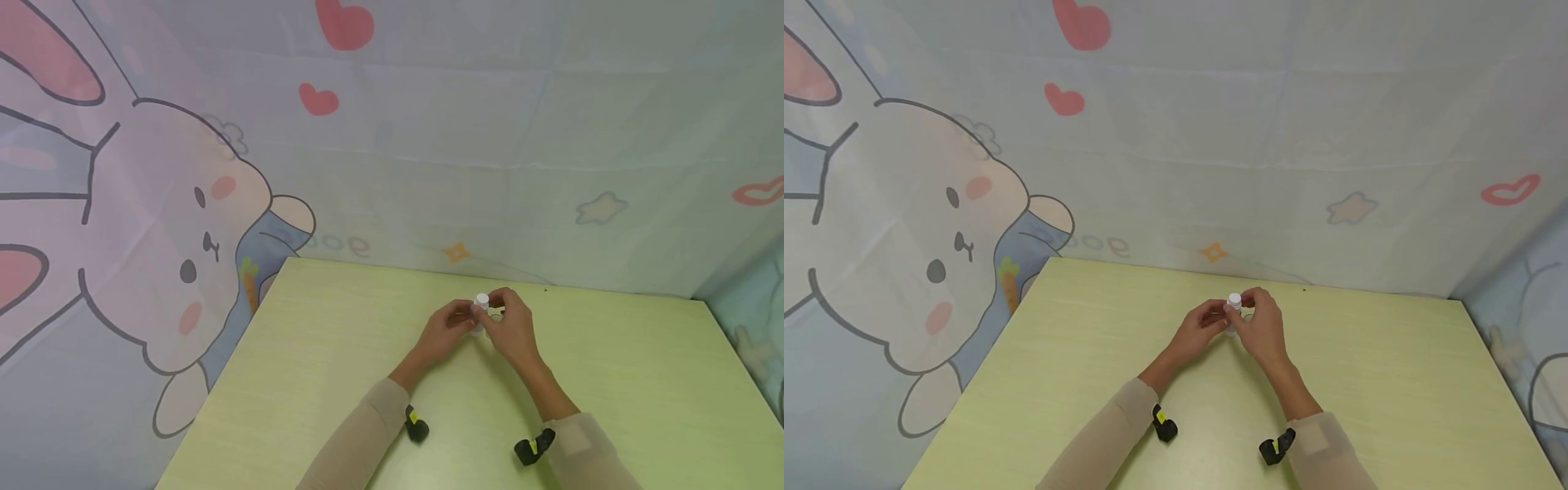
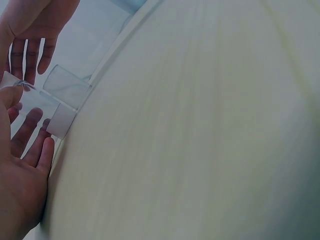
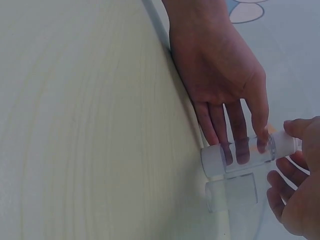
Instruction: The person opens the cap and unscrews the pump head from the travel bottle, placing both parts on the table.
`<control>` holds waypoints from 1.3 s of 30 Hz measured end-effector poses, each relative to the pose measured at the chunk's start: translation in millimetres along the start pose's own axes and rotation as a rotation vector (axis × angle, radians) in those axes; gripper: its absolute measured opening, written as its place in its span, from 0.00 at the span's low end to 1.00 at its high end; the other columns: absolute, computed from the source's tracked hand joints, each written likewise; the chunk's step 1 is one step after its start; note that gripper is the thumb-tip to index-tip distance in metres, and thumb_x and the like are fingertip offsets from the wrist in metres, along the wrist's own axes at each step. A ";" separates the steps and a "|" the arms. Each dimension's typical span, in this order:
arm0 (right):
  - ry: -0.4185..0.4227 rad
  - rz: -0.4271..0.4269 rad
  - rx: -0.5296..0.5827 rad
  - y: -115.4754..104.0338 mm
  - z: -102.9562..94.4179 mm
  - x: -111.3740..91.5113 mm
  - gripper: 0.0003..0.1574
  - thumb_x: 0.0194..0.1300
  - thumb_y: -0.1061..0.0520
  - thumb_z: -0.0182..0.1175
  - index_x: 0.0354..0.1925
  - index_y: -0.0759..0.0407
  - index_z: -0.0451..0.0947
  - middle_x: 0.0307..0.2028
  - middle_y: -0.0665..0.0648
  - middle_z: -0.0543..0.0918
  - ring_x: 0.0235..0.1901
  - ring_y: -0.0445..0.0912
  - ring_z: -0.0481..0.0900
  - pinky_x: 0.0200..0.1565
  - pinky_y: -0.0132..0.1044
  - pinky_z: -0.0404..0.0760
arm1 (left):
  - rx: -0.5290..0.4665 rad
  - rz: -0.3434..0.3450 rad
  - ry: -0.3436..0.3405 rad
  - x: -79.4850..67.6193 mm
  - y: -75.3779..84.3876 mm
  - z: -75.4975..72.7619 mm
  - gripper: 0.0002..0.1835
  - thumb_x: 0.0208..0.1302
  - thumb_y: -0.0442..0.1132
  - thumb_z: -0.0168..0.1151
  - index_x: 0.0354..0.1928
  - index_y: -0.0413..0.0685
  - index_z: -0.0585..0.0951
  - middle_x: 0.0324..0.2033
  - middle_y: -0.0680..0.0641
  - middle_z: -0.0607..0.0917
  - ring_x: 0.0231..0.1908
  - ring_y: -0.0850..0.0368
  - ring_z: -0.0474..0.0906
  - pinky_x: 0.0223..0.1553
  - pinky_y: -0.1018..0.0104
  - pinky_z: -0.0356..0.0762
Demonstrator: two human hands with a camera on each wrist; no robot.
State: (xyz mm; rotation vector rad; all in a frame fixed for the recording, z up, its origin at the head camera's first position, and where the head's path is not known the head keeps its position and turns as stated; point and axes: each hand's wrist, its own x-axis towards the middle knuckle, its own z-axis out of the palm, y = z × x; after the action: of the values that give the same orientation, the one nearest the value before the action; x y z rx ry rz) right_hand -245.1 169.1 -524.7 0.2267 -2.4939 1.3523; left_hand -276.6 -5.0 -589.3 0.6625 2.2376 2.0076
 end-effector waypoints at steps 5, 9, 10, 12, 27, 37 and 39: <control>-0.013 -0.024 0.020 1.7 -0.7 -0.2 0.19 0.71 0.54 0.72 0.52 0.63 0.78 0.49 0.63 0.83 0.53 0.63 0.81 0.52 0.61 0.84 | -0.008 -0.003 0.001 -0.1 -0.1 0.2 0.19 0.77 0.40 0.66 0.65 0.49 0.81 0.60 0.47 0.85 0.61 0.55 0.83 0.63 0.65 0.80; -0.018 -0.057 0.022 2.3 -1.1 -0.7 0.19 0.72 0.55 0.71 0.53 0.64 0.78 0.50 0.64 0.83 0.52 0.63 0.80 0.53 0.60 0.83 | -0.010 -0.011 0.002 -0.1 -0.1 -0.2 0.19 0.77 0.40 0.66 0.66 0.50 0.81 0.61 0.48 0.85 0.61 0.55 0.83 0.63 0.65 0.80; -0.018 -0.066 0.019 2.4 -1.1 -1.0 0.18 0.72 0.56 0.70 0.53 0.64 0.79 0.50 0.64 0.83 0.52 0.62 0.80 0.53 0.60 0.83 | -0.010 -0.011 0.001 0.1 -0.2 -0.1 0.19 0.77 0.40 0.66 0.66 0.49 0.81 0.61 0.48 0.85 0.61 0.55 0.83 0.63 0.65 0.80; -0.017 -0.081 0.012 2.6 -1.2 -1.5 0.18 0.73 0.56 0.70 0.54 0.65 0.79 0.50 0.64 0.83 0.52 0.60 0.80 0.54 0.58 0.82 | -0.011 -0.009 0.002 0.2 -0.6 0.0 0.19 0.77 0.40 0.66 0.66 0.49 0.81 0.61 0.47 0.85 0.61 0.56 0.83 0.62 0.66 0.80; -0.019 -0.143 -0.013 3.0 -1.9 -3.0 0.16 0.74 0.60 0.68 0.55 0.66 0.80 0.50 0.63 0.83 0.51 0.58 0.81 0.51 0.58 0.83 | -0.008 0.012 0.004 -1.2 2.2 0.8 0.19 0.77 0.40 0.65 0.66 0.49 0.81 0.61 0.47 0.85 0.61 0.54 0.83 0.62 0.65 0.81; -0.027 -0.142 -0.006 3.4 -2.6 -3.2 0.17 0.75 0.60 0.67 0.57 0.65 0.79 0.51 0.62 0.84 0.52 0.58 0.81 0.52 0.57 0.83 | -0.010 -0.002 -0.001 -1.0 3.4 0.1 0.19 0.77 0.40 0.66 0.66 0.50 0.81 0.60 0.47 0.85 0.61 0.55 0.83 0.62 0.65 0.81; -0.022 -0.145 -0.010 4.0 -2.0 -3.3 0.17 0.75 0.60 0.67 0.57 0.66 0.79 0.51 0.62 0.84 0.51 0.58 0.81 0.52 0.57 0.82 | -0.010 -0.007 -0.003 -0.8 3.4 0.1 0.19 0.77 0.41 0.66 0.66 0.50 0.81 0.61 0.47 0.85 0.61 0.54 0.83 0.62 0.65 0.81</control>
State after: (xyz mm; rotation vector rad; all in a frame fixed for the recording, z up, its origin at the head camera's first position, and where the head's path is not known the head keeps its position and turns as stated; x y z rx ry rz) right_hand -242.8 172.9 -527.9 0.4145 -2.4486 1.2850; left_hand -274.9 -5.0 -586.2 0.6553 2.2235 2.0126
